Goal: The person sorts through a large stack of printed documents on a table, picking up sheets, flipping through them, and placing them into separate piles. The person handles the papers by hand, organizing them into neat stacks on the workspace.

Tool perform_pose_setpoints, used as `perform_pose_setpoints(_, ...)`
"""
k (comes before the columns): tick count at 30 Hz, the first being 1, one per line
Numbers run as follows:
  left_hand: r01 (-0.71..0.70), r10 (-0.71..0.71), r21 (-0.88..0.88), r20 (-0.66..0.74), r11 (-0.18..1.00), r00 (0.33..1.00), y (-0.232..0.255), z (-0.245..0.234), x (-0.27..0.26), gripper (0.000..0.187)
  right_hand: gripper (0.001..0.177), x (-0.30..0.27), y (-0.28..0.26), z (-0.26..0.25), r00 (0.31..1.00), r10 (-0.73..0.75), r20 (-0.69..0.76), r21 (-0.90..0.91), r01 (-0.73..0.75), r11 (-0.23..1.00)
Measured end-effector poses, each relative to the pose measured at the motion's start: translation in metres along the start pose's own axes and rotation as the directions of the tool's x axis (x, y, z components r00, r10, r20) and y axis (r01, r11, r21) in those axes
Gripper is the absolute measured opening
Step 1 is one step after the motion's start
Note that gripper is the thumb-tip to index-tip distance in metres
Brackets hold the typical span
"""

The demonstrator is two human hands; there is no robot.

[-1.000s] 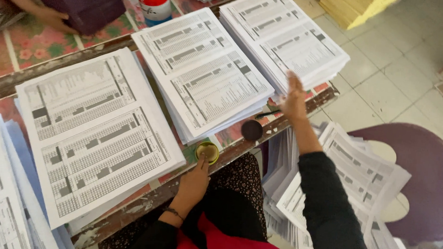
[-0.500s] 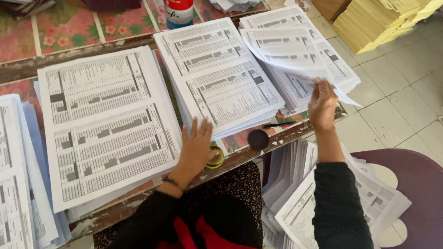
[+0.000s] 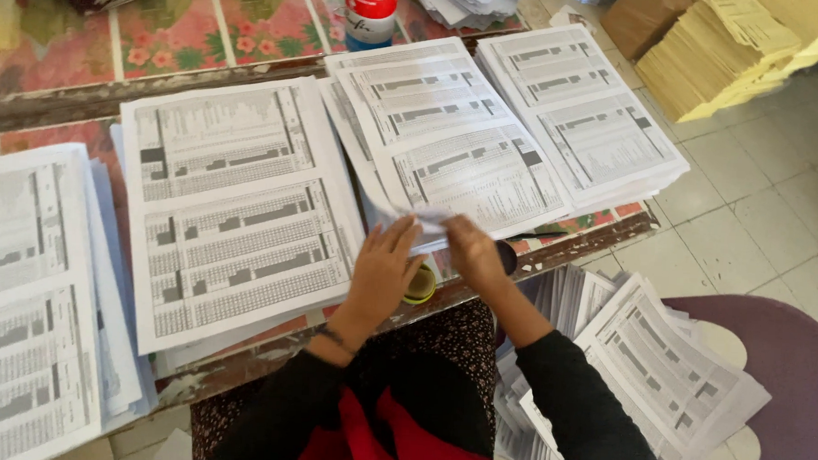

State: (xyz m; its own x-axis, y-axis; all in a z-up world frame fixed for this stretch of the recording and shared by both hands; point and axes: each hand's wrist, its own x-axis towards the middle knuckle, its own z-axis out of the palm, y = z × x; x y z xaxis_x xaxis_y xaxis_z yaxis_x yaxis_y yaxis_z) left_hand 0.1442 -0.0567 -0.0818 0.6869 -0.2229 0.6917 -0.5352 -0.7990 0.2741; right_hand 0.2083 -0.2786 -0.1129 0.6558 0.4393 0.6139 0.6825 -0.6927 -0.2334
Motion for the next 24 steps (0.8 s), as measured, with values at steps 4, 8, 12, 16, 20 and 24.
perform_pose_setpoints(4,0.273,-0.252,-0.034,0.290,0.961,0.923,-0.045,-0.087,-0.043,0.090,0.014,0.035,0.010,-0.026,0.959,0.130,-0.250,-0.125,-0.165,0.978)
perform_pose_setpoints(8,0.303,-0.520,0.543,0.304,0.783,0.799,-0.085,-0.154,-0.122,0.108,0.058,0.100,-0.042,-0.079,0.913,0.137,-0.384,0.031,-0.136,0.990)
perform_pose_setpoints(12,0.213,-0.486,0.646,0.279,0.733,0.828,-0.106,-0.172,-0.175,0.062,0.030,0.111,-0.076,-0.039,0.936,-0.005,-0.351,-0.136,-0.046,0.990)
perform_pose_setpoints(16,0.194,-0.313,0.432,0.223,0.881,0.923,-0.107,-0.186,-0.167,0.020,0.028,0.102,-0.198,-0.004,0.998,0.032,-0.058,0.420,-0.005,0.908)
perform_pose_setpoints(20,0.182,-0.230,0.435,0.060,0.882,0.971,-0.092,-0.194,-0.135,0.010,0.029,0.060,-0.243,0.067,0.992,-0.124,0.010,0.342,0.113,0.933)
perform_pose_setpoints(24,0.167,-0.140,0.375,-0.097,0.912,0.985,-0.088,-0.202,-0.133,0.010,0.022,0.038,-0.244,0.101,0.963,-0.226,0.145,0.259,0.183,0.948)
